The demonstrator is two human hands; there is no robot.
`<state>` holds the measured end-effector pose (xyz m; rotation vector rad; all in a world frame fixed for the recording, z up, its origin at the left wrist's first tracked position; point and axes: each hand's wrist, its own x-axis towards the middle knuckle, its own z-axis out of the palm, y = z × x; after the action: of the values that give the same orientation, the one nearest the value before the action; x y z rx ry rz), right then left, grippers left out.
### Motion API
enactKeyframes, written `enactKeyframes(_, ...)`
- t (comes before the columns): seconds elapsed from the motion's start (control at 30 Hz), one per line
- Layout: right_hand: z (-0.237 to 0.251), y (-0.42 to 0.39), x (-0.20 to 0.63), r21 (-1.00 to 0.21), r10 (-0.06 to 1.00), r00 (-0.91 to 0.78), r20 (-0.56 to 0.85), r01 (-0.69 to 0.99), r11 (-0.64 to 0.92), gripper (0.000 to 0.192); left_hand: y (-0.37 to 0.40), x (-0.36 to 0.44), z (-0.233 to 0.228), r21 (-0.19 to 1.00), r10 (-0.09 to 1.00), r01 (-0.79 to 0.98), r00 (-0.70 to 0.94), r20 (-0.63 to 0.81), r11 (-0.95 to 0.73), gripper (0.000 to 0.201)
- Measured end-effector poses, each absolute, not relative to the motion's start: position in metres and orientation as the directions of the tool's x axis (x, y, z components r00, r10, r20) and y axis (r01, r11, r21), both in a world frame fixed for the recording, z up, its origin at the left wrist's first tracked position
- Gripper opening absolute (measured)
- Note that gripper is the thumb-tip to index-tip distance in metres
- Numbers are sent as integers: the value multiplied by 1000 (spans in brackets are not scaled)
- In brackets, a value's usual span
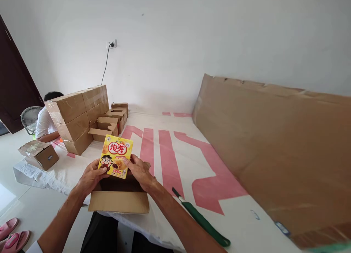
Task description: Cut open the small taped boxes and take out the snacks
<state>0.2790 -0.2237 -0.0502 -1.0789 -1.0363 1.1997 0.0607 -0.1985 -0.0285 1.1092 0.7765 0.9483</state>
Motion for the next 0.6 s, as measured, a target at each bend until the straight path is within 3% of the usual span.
enactKeyframes(0.2,-53,-217,266,-964,992,117,51,-254,80,54,-179,55,-25,995,866,98,498,-53,4,62)
enactKeyframes(0.6,-52,-195,263,-957,988,147,54,-274,93,43,-160,62,-27,983,891,165,432,-142,76,62)
